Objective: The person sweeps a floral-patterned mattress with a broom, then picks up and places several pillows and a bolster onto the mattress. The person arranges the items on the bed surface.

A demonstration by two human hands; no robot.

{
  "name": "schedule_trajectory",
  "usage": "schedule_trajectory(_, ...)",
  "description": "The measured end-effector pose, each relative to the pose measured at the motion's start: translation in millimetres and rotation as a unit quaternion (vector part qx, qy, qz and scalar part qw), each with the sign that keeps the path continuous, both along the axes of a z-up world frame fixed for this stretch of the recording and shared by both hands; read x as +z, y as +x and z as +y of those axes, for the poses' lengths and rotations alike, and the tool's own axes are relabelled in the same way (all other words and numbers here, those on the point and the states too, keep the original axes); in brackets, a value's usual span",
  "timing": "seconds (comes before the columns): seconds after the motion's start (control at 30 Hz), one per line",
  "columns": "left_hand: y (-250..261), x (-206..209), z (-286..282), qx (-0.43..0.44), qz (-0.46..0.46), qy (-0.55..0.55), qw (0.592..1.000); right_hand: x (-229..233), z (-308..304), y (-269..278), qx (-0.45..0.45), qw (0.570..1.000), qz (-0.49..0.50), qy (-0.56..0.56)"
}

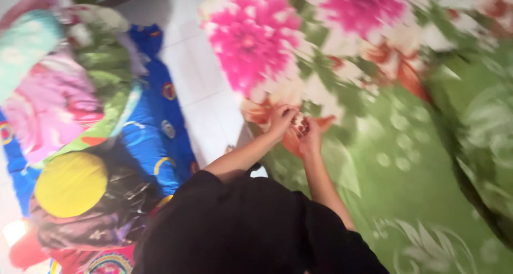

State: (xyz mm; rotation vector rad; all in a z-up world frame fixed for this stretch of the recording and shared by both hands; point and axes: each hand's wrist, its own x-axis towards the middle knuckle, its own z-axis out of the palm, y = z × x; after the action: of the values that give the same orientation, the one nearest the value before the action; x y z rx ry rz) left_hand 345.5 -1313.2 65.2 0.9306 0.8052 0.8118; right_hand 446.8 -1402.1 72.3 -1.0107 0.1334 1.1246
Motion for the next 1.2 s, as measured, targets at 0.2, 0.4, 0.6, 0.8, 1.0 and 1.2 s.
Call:
schedule_trajectory(0.2, -123.3, 11.5, 152.4, 0.058, 0.0, 0.098, 0.994, -10.2, 193.9, -123.5, 0.118, 0.993, -0.012, 0.029)
schedule_trajectory(0.4, -235.1, 38.8, 283.6, 0.136, 0.009, -0.001, 0.991, -5.2, 344.2, -211.4, 0.229, 0.971, -0.063, 0.037)
schedule_trajectory(0.6, -284.6, 12.3, 430.3, 0.214, 0.014, 0.023, 0.976, -4.2, 512.0, -265.1, 0.276, 0.96, -0.046, 0.018)
schedule_trajectory(0.8, -331.9, 15.1, 592.0, 0.296, 0.059, 0.032, 0.953, 20.7, 701.4, -312.4, 0.381, 0.918, -0.1, 0.049)
schedule_trajectory(1.0, -374.2, 38.3, 727.4, 0.348, 0.059, 0.016, 0.935, 49.7, 854.1, -358.0, 0.433, 0.889, -0.149, 0.022)
schedule_trajectory(1.2, -417.1, -3.1, 858.5, 0.379, 0.047, -0.064, 0.922, -0.7, 991.2, -381.7, 0.454, 0.873, -0.171, -0.039)
